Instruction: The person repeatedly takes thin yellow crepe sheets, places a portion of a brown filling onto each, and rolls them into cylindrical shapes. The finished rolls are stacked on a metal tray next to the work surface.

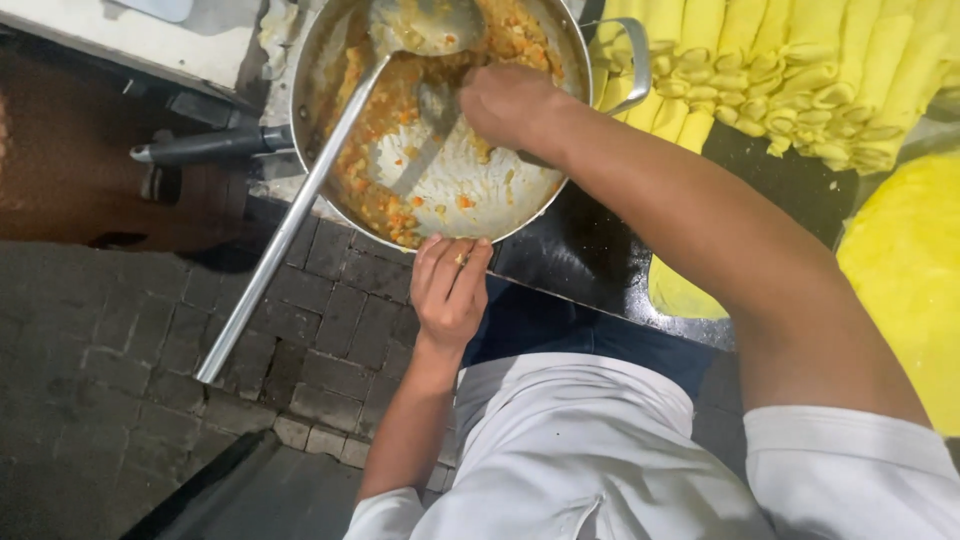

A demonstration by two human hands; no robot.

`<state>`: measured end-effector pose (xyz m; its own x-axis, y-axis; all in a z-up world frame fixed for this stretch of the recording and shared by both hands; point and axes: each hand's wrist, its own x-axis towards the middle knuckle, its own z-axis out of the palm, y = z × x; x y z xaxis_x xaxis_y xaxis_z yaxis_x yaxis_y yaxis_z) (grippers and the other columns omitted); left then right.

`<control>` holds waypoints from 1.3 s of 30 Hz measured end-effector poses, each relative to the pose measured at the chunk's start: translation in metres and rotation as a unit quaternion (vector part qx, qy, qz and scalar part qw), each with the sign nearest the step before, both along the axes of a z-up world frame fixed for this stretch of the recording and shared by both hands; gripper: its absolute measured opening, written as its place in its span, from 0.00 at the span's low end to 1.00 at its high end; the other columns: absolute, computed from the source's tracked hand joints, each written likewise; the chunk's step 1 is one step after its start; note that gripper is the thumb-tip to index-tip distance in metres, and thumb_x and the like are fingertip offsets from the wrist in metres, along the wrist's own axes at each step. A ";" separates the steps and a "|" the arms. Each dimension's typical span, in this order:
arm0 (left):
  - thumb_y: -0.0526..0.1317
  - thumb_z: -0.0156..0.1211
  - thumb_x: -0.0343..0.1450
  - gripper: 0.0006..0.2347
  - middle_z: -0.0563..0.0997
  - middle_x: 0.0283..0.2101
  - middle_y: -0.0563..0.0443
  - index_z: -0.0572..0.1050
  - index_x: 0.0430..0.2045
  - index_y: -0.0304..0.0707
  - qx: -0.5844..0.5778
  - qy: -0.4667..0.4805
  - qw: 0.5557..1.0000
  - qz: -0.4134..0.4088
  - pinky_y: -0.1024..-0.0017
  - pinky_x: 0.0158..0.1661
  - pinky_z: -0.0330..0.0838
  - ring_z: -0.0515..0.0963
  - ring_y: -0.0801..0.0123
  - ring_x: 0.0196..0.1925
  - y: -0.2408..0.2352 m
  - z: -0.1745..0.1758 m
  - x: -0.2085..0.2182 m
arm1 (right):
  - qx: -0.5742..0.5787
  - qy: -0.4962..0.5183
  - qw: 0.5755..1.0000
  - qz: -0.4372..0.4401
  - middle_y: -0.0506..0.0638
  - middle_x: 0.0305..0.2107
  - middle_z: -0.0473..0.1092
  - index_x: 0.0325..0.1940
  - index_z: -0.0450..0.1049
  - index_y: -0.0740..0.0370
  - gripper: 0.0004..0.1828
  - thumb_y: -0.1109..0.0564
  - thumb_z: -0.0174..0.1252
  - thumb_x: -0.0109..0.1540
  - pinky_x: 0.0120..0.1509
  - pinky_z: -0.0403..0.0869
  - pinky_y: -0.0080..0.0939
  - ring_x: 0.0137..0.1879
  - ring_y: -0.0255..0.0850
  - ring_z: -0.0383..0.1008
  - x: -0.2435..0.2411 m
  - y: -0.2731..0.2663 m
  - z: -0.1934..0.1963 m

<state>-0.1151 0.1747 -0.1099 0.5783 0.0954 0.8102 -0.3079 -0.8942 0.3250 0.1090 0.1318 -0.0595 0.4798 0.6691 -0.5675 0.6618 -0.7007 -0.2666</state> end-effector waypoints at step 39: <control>0.37 0.70 0.68 0.16 0.69 0.43 0.25 0.73 0.42 0.23 0.060 -0.072 0.995 -0.037 0.45 0.47 0.68 0.73 0.37 0.44 -0.020 -0.016 -0.004 | 0.534 0.121 0.813 -0.199 0.64 0.35 0.72 0.58 0.70 0.74 0.17 0.69 0.49 0.65 0.47 0.77 0.50 0.40 0.49 0.75 -0.101 -0.305 0.018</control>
